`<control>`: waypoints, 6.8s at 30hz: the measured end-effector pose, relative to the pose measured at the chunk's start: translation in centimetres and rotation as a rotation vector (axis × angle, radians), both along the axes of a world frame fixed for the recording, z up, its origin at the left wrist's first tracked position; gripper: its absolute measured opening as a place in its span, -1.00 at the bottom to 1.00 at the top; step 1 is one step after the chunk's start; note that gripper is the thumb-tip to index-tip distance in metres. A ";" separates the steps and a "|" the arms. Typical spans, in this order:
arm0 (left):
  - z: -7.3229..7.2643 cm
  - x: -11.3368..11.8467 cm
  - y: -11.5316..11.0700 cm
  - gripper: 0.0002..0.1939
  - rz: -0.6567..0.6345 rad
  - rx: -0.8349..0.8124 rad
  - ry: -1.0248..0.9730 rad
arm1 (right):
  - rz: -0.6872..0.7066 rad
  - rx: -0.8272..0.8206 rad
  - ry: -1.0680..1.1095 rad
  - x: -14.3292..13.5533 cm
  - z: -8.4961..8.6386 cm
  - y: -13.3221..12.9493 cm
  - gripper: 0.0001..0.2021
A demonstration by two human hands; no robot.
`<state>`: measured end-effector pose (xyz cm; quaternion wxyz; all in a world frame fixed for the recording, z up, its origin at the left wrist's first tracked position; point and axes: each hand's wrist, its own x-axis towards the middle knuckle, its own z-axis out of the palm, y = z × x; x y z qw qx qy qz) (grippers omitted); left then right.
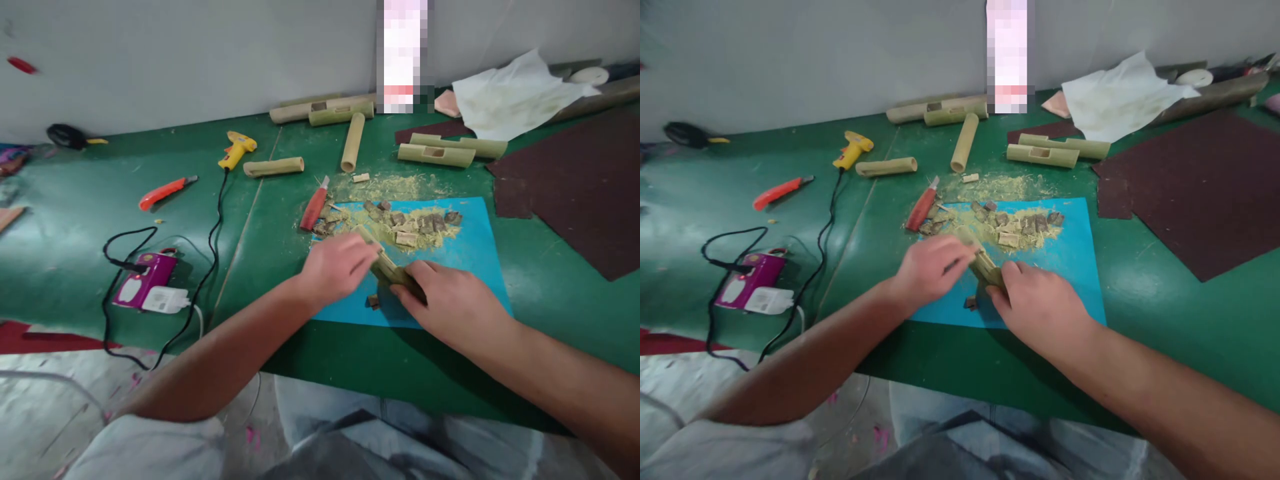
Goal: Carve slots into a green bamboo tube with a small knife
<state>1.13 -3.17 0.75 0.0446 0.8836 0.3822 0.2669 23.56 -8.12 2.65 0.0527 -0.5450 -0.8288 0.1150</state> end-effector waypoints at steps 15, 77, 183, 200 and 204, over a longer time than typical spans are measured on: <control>-0.3 -0.4 0.2 -0.73 0.149 0.023 -0.059 | 0.024 0.082 0.016 0.3 -0.2 0.0 -0.77; -0.1 0.6 0.0 -0.66 0.112 -0.028 -0.063 | 0.034 0.125 -0.060 0.5 0.0 0.3 -0.70; -0.3 0.7 0.8 -0.67 -0.120 -0.047 -0.014 | 0.019 -0.001 -0.103 -0.2 0.9 0.0 -0.78; -0.1 1.0 0.8 -0.64 -0.125 -0.001 0.005 | 0.003 -0.024 -0.123 -0.1 1.0 0.1 -0.76; -0.3 0.7 1.3 -0.68 0.034 0.031 -0.071 | -0.002 -0.008 -0.127 -0.2 1.1 0.1 -0.74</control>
